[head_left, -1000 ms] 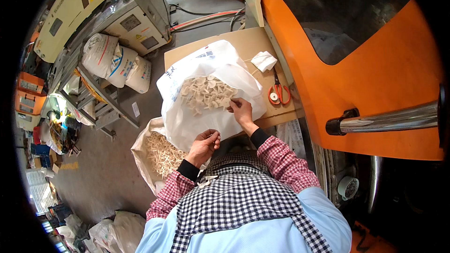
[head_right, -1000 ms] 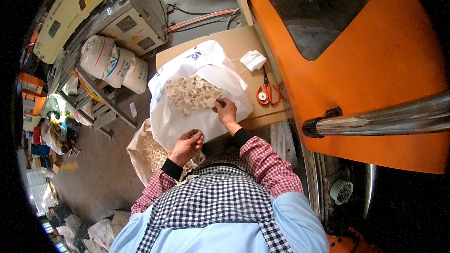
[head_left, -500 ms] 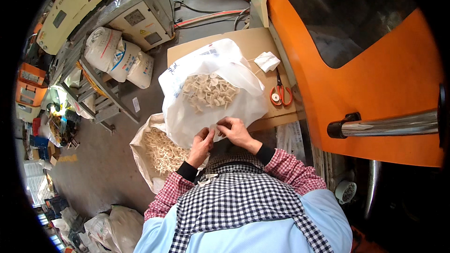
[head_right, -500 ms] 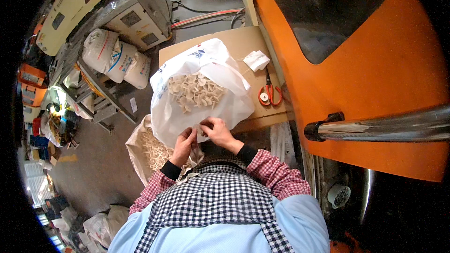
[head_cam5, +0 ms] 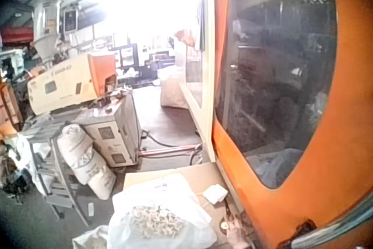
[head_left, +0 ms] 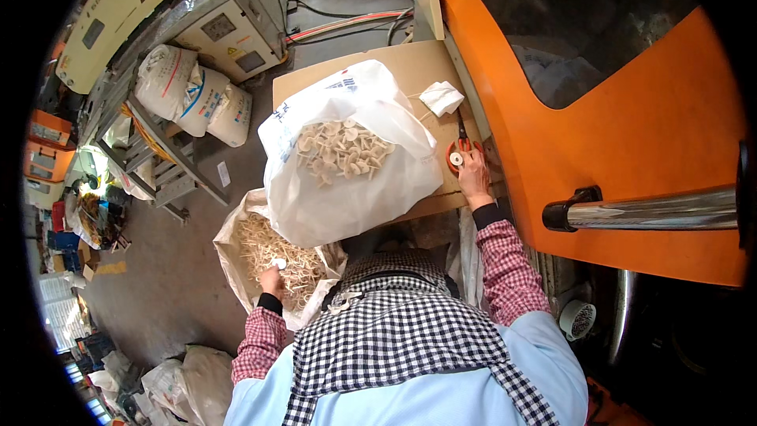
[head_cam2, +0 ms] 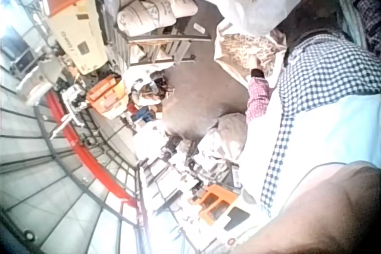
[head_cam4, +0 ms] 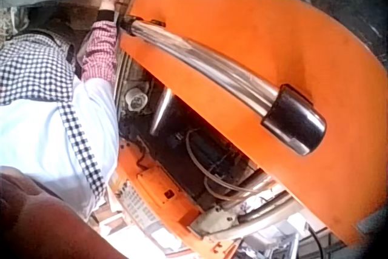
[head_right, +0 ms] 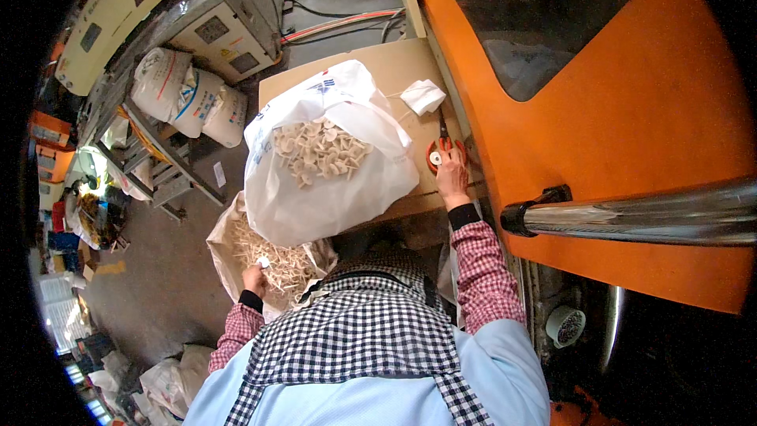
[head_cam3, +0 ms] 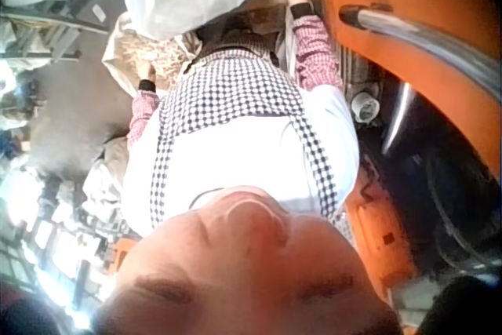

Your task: The person assembles small white plastic components by hand, repeatedly inserting pieces into a machine cavity and retrieving them. They also handle a bag of shredded material and use a spray can on the machine interior.

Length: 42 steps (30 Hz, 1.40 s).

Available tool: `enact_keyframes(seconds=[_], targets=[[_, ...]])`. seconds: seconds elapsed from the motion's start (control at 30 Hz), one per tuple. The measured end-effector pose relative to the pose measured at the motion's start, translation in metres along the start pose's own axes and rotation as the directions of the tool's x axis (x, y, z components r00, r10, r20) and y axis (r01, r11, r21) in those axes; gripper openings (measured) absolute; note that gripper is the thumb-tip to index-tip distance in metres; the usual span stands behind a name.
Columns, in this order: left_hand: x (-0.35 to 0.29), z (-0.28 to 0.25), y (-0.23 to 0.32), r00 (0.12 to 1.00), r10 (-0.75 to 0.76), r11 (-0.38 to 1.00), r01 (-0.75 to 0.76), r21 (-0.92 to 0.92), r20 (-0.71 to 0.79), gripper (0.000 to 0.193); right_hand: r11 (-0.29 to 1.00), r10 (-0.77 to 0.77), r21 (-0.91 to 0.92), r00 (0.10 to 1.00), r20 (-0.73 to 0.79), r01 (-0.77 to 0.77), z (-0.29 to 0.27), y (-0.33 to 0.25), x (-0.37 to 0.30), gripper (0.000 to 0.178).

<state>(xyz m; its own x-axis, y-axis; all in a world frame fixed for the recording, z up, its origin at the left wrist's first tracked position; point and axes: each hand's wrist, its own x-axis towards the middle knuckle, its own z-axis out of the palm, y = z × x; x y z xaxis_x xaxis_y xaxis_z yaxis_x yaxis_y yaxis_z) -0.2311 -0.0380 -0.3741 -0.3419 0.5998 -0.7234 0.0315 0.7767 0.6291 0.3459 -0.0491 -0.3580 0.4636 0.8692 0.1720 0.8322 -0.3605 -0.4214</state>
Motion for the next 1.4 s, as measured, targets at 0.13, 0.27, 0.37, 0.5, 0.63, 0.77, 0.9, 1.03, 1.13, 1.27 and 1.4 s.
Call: enact_keyframes(seconds=[0.13,0.27,0.37,0.5,0.63,0.77,0.9,1.03,1.13,1.27,1.4], targets=[[0.031,-0.052,-0.010,0.961,-0.152,0.971,0.102,-0.216,-0.231,0.021,0.978,-0.060,-0.191,0.989,0.134,0.085,0.005,-0.003,0.011,0.030],[0.048,-0.075,-0.055,0.946,-0.253,0.964,0.229,-0.133,-0.205,0.015,0.920,-0.207,-0.332,0.978,0.039,0.208,0.022,0.011,0.015,0.032],[0.045,-0.057,-0.096,0.953,-0.233,0.972,0.230,-0.041,-0.192,0.011,0.961,-0.189,-0.196,0.980,0.054,0.196,0.022,0.022,0.011,0.022],[0.006,-0.016,-0.095,0.950,-0.283,0.959,0.283,-0.020,-0.130,0.014,0.989,-0.050,0.131,0.990,-0.135,0.068,-0.001,0.006,-0.001,0.021],[0.018,-0.025,-0.122,0.926,-0.239,0.964,0.263,0.046,-0.291,0.021,0.986,0.061,0.159,0.989,-0.136,-0.039,-0.038,-0.024,-0.019,0.023],[0.068,-0.063,-0.167,0.894,0.032,0.862,0.202,0.465,-0.448,0.050,0.975,0.074,0.219,0.984,-0.165,-0.037,-0.049,-0.021,-0.028,0.022],[0.060,-0.032,-0.140,0.986,-0.027,0.889,0.100,0.447,-0.166,0.042,0.922,0.087,0.387,0.985,-0.146,-0.024,-0.065,-0.038,-0.035,0.020],[-0.086,0.084,0.027,0.856,-0.101,0.802,-0.232,0.550,0.508,0.037,0.607,0.150,0.753,0.967,0.204,-0.253,-0.100,-0.084,-0.056,0.016],[-0.180,0.155,0.098,0.572,-0.039,0.926,-0.287,0.244,0.819,0.038,0.345,0.054,0.844,0.906,0.420,-0.411,-0.108,-0.113,-0.069,0.020],[-0.206,0.226,0.123,0.402,0.052,0.997,-0.075,-0.024,0.914,0.034,0.227,-0.062,0.853,0.868,0.493,-0.469,-0.118,-0.137,-0.075,0.023],[-0.222,0.260,0.133,0.377,-0.062,0.996,0.078,0.034,0.924,0.033,0.241,-0.074,0.875,0.891,0.448,-0.420,-0.123,-0.141,-0.075,0.024]])
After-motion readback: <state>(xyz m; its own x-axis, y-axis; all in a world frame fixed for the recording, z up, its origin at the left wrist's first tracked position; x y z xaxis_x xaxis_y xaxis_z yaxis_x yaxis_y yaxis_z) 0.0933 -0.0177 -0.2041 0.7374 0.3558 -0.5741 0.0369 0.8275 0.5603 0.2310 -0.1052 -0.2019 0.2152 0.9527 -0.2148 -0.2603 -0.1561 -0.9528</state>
